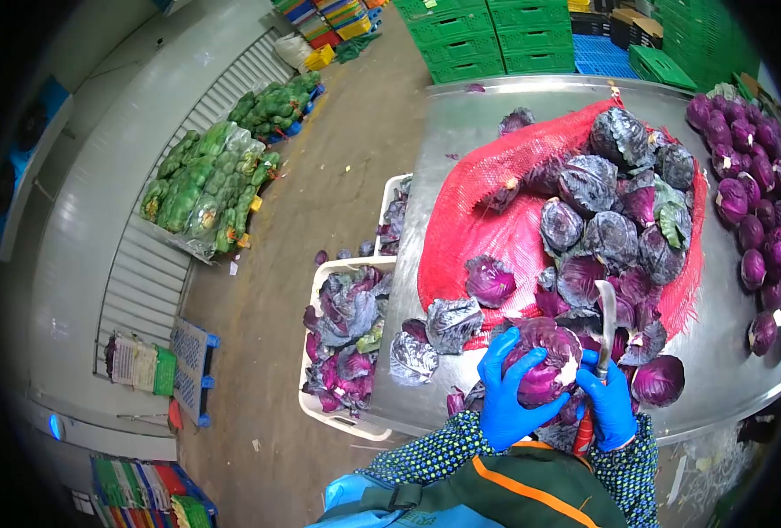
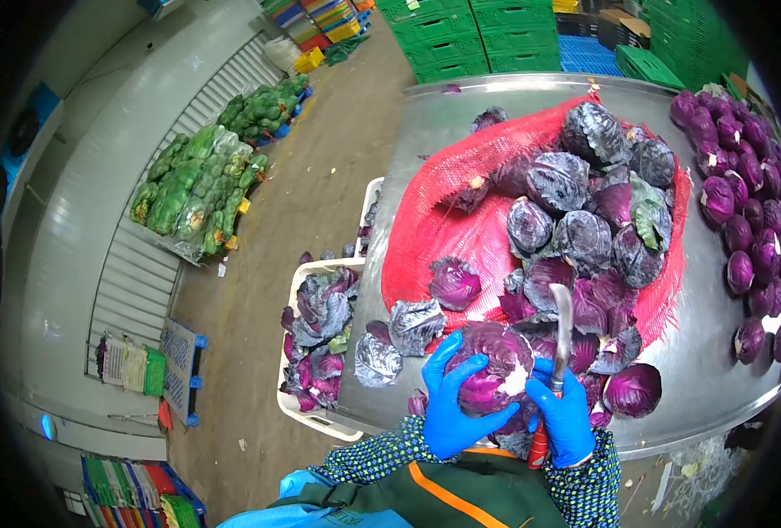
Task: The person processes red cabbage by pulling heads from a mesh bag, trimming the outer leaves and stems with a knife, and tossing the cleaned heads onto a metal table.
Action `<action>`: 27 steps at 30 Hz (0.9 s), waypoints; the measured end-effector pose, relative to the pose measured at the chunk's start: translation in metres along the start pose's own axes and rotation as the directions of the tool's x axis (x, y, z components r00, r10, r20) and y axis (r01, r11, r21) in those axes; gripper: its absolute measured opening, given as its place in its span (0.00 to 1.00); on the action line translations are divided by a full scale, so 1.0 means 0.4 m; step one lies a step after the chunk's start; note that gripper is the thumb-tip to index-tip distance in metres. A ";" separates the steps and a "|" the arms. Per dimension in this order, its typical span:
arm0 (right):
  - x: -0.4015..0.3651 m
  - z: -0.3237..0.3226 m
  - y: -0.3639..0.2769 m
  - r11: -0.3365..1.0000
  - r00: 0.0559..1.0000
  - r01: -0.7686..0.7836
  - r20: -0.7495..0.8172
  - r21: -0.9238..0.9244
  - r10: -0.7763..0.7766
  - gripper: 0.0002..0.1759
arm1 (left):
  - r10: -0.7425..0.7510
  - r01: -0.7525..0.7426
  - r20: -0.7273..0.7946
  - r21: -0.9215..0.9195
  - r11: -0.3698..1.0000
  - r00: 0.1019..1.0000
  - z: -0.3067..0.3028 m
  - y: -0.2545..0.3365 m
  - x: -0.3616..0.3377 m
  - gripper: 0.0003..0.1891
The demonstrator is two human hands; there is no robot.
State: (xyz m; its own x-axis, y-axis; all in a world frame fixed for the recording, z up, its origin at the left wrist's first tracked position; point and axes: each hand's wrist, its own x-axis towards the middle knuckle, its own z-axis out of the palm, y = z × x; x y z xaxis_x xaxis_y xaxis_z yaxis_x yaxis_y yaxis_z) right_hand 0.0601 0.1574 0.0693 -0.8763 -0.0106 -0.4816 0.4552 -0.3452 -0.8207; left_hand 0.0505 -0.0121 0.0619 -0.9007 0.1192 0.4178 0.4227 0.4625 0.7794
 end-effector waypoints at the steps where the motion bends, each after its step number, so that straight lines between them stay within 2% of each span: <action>1: -0.006 -0.007 -0.001 0.999 0.999 -0.037 0.029 0.012 0.036 0.18 | 0.021 -0.021 0.001 0.061 0.998 1.000 -0.002 0.009 -0.002 0.40; 2: -0.006 -0.009 0.004 0.999 0.999 -0.044 0.014 0.008 0.044 0.18 | 0.012 -0.013 0.008 0.048 0.999 1.000 -0.005 0.010 -0.004 0.40; 3: 0.001 -0.010 0.017 0.957 0.987 0.131 -0.053 -0.259 -0.150 0.16 | 0.036 -0.037 0.009 0.091 0.995 0.999 -0.006 0.008 -0.003 0.40; 4: 0.004 -0.015 0.035 0.817 0.938 0.250 -0.077 -0.519 -0.337 0.14 | 0.056 -0.059 0.023 0.122 0.991 0.998 -0.003 0.011 -0.004 0.39; 5: 0.015 -0.013 0.059 0.783 0.890 0.341 -0.091 -0.520 -0.448 0.11 | 0.032 -0.033 0.018 0.094 0.995 0.999 -0.001 0.017 -0.005 0.40; 6: -0.004 0.001 0.015 0.649 0.890 0.253 -0.091 -0.717 -0.447 0.11 | 0.006 -0.010 0.040 0.092 0.996 0.999 -0.001 0.008 -0.013 0.40; 7: 0.003 -0.005 0.018 0.718 0.899 0.191 -0.173 -0.670 -0.402 0.10 | -0.047 0.047 -0.001 0.058 0.997 0.999 0.005 0.017 -0.012 0.40; 8: 0.024 -0.035 0.047 0.723 0.876 0.163 -0.239 -0.671 -0.419 0.10 | -0.127 0.128 -0.009 0.023 0.992 0.992 0.004 0.009 -0.015 0.42; 9: 0.052 -0.081 0.092 0.827 0.873 0.231 -0.267 -0.513 -0.409 0.10 | -0.334 0.326 0.001 -0.216 0.920 0.943 0.006 -0.008 -0.024 0.44; 10: 0.059 -0.106 0.096 0.912 0.898 0.210 -0.300 -0.352 -0.323 0.10 | -0.497 0.489 0.072 -0.347 0.801 0.865 -0.006 -0.007 -0.021 0.46; 12: 0.039 -0.117 0.058 0.979 0.972 -0.033 -0.233 -0.199 -0.015 0.20 | -0.536 0.517 0.136 -0.536 0.667 0.833 -0.015 0.019 -0.004 0.47; 13: 0.031 -0.093 0.043 0.995 0.988 0.032 -0.146 -0.090 -0.045 0.26 | -0.475 0.461 0.108 -0.497 0.735 0.873 -0.008 0.009 -0.013 0.47; 14: 0.019 -0.059 0.029 0.996 0.994 0.087 -0.068 0.029 -0.085 0.32 | -0.477 0.471 0.124 -0.496 0.729 0.870 -0.006 0.009 -0.015 0.47; 15: -0.005 -0.031 -0.001 0.996 0.998 0.062 0.017 -0.066 -0.061 0.39 | -0.423 0.421 0.125 -0.528 0.737 0.897 -0.003 0.010 -0.015 0.47; 16: -0.033 -0.003 -0.031 0.998 0.998 0.047 0.036 -0.043 -0.045 0.34 | -0.362 0.364 0.121 -0.562 0.742 0.924 -0.001 0.010 -0.011 0.48; 17: -0.023 -0.014 -0.027 0.998 0.994 0.036 0.100 -0.043 -0.032 0.33 | -0.383 0.391 0.166 -0.656 0.645 0.909 -0.001 0.006 -0.012 0.49; 18: -0.003 -0.029 -0.021 0.999 0.985 0.025 0.171 -0.047 -0.017 0.31 | -0.377 0.390 0.171 -0.657 0.645 0.910 -0.006 -0.009 -0.015 0.49; 19: 0.011 -0.066 -0.018 1.000 0.995 -0.018 0.095 -0.002 0.018 0.29 | -0.433 0.468 0.292 -0.796 0.384 0.853 -0.015 -0.031 -0.017 0.50; 20: 0.021 -0.096 -0.020 0.997 0.998 -0.059 0.023 0.045 0.058 0.28 | -0.448 0.508 0.421 -0.857 0.089 0.789 -0.030 -0.046 -0.018 0.52; 21: 0.024 -0.090 -0.033 0.991 0.999 -0.011 -0.036 0.132 0.016 0.31 | -0.437 0.549 0.469 -0.833 0.071 0.768 -0.047 -0.043 -0.004 0.54; 22: 0.014 -0.077 -0.048 0.991 0.999 -0.009 -0.037 0.134 0.014 0.31 | -0.425 0.589 0.515 -0.806 0.055 0.744 -0.064 -0.040 0.010 0.57; 23: -0.006 -0.058 -0.060 0.954 0.989 -0.074 0.142 0.291 0.033 0.33 | -0.231 0.533 0.483 -0.800 0.277 0.844 -0.059 -0.055 0.030 0.58; 24: -0.029 -0.039 -0.064 0.890 0.949 -0.166 0.313 0.425 0.027 0.35 | -0.019 0.422 0.468 -0.778 0.466 0.884 -0.049 -0.062 0.044 0.60; 25: -0.051 -0.016 -0.057 0.906 0.930 -0.037 0.347 0.422 -0.124 0.39 | -0.107 0.423 0.426 -0.775 0.470 0.898 -0.041 -0.032 0.059 0.60; 26: -0.047 -0.035 -0.040 0.955 0.953 0.046 0.273 0.294 -0.130 0.38 | -0.194 0.425 0.379 -0.771 0.474 0.905 -0.033 -0.001 0.072 0.61; 27: -0.055 -0.033 -0.038 0.967 0.950 0.126 0.254 0.220 -0.182 0.39 | -0.139 0.435 0.444 -0.686 0.583 0.885 -0.038 0.005 0.061 0.62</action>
State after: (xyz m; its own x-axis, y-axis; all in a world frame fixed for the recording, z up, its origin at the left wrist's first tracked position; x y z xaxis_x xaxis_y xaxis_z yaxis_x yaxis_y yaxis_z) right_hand 0.0744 0.1755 0.0884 -0.9553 -0.1859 -0.2301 0.2950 -0.5417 -0.7871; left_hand 0.0308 -0.0218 0.0807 -0.9008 0.4308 0.0543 -0.0766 -0.2807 0.9567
